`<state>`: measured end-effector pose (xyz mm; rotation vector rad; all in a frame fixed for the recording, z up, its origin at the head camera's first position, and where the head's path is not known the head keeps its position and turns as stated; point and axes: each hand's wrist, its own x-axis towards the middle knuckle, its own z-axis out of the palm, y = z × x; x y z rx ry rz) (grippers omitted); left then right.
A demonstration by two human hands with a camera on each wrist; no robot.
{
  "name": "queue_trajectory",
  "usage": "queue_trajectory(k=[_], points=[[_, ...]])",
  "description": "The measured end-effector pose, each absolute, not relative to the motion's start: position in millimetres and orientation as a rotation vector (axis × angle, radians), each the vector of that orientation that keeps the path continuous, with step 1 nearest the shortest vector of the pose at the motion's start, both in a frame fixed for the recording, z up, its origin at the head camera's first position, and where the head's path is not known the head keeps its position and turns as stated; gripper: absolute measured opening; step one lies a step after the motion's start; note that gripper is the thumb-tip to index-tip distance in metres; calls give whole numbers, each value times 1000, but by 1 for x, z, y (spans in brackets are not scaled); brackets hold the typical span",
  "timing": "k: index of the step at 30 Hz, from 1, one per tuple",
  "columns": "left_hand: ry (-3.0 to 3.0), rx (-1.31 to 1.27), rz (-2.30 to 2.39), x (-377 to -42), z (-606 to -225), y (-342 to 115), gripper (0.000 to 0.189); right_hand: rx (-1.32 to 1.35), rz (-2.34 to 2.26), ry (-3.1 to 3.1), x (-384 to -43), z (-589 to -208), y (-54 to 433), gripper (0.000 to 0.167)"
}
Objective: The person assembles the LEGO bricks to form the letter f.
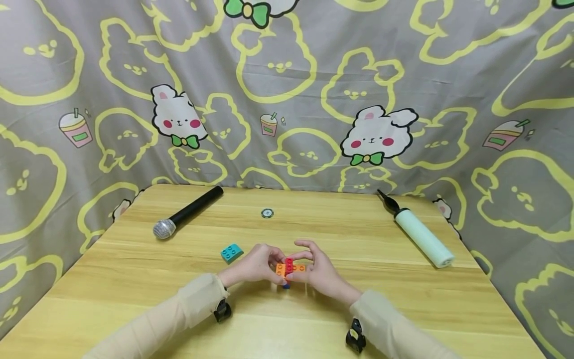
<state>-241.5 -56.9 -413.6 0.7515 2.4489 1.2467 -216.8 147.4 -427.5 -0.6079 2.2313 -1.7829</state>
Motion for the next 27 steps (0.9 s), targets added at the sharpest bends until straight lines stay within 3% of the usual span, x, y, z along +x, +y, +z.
queue_trajectory(k=[4,13,27], points=[[2435,742,1253,-242,-414,-57,31,-585,-1778,2255,-216,-429,145,71],[2443,758,1232,-240,-416,-61,37,-592,-1778,2344,-213,-434,143,38],[2395,765,1345,-237,-411,-71,29,-606,-1797,2362,-218,-433,145,34]])
